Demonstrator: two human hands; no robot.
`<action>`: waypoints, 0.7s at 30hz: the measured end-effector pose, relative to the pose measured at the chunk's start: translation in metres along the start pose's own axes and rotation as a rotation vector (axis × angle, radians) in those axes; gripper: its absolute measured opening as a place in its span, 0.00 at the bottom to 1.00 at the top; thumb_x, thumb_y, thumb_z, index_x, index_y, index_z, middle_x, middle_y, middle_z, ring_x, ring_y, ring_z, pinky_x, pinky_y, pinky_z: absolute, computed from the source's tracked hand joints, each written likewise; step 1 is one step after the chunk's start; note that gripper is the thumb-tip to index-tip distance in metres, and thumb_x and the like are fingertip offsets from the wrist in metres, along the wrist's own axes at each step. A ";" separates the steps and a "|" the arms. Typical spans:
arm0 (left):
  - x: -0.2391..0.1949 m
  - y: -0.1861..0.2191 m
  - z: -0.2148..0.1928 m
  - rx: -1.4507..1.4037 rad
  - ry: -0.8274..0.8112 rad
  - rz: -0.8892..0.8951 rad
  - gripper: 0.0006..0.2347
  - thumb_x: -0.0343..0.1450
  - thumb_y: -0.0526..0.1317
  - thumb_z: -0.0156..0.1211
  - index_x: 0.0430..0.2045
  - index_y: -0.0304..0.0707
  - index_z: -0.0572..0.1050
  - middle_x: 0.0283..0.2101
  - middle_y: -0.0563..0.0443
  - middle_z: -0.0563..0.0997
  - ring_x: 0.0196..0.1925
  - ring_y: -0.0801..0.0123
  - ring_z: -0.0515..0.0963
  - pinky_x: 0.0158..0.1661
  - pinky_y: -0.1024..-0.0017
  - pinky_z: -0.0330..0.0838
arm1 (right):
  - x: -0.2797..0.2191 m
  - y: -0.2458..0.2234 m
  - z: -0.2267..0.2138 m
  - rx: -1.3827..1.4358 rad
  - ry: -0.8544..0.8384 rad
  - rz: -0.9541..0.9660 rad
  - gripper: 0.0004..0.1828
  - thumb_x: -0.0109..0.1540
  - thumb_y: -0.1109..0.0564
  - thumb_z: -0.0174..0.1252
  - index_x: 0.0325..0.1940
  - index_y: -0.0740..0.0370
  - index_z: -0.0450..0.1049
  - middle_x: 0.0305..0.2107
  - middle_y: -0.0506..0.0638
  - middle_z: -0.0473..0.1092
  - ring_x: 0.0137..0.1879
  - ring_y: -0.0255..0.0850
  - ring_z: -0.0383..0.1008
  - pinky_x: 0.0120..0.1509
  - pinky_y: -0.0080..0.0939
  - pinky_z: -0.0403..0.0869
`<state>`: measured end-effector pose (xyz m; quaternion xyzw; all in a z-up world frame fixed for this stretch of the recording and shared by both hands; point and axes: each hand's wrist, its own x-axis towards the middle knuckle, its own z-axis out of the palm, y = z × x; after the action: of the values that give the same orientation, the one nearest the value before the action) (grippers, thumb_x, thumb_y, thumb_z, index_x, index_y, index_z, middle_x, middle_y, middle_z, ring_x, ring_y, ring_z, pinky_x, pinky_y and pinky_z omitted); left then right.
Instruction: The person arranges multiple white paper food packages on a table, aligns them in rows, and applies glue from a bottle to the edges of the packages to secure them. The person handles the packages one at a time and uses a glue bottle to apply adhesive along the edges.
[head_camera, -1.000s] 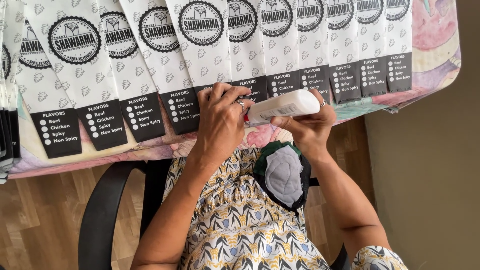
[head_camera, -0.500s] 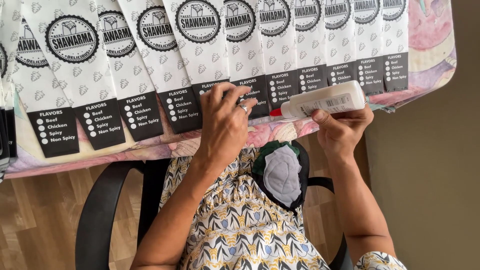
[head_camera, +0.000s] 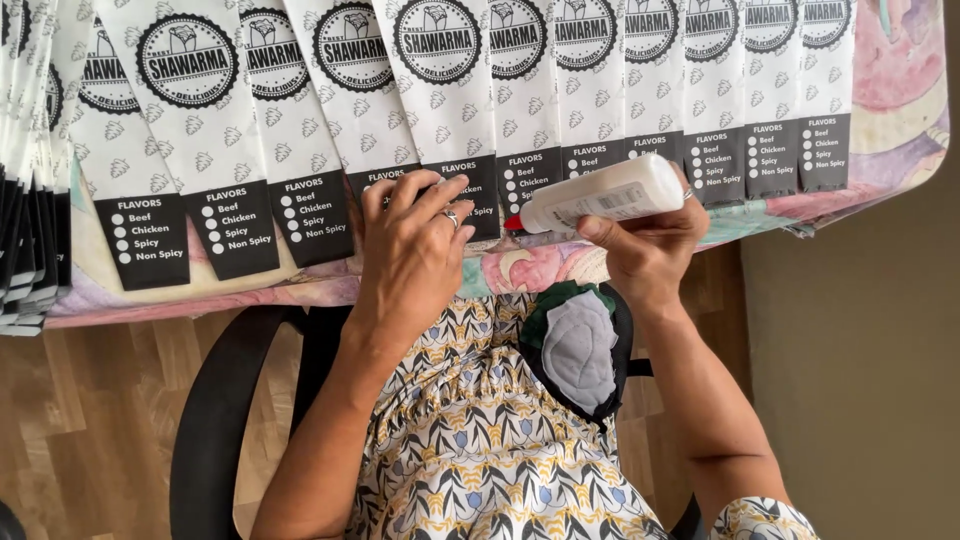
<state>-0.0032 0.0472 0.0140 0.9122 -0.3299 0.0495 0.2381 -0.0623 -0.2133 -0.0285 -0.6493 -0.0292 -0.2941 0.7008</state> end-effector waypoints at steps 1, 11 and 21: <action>0.000 0.002 -0.003 -0.001 0.001 -0.002 0.05 0.71 0.37 0.66 0.36 0.39 0.83 0.51 0.50 0.84 0.59 0.64 0.72 0.58 0.57 0.57 | -0.001 -0.001 0.005 -0.001 -0.003 0.001 0.24 0.50 0.68 0.76 0.46 0.73 0.74 0.37 0.64 0.77 0.51 0.50 0.79 0.57 0.52 0.79; -0.002 -0.001 -0.017 -0.105 -0.083 0.017 0.16 0.61 0.36 0.75 0.42 0.36 0.82 0.57 0.49 0.80 0.61 0.62 0.70 0.59 0.55 0.55 | -0.005 -0.004 0.029 -0.044 -0.153 0.048 0.22 0.46 0.73 0.78 0.41 0.78 0.77 0.30 0.61 0.74 0.48 0.45 0.79 0.53 0.44 0.77; -0.004 -0.006 -0.013 -0.132 -0.081 0.003 0.19 0.58 0.31 0.75 0.43 0.38 0.82 0.57 0.52 0.79 0.61 0.63 0.69 0.60 0.56 0.55 | -0.004 -0.004 0.009 -0.098 -0.168 0.086 0.23 0.47 0.72 0.77 0.43 0.77 0.77 0.30 0.60 0.74 0.46 0.43 0.79 0.51 0.41 0.77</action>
<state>-0.0020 0.0596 0.0221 0.8953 -0.3430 -0.0089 0.2842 -0.0644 -0.2037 -0.0248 -0.7058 -0.0452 -0.2093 0.6753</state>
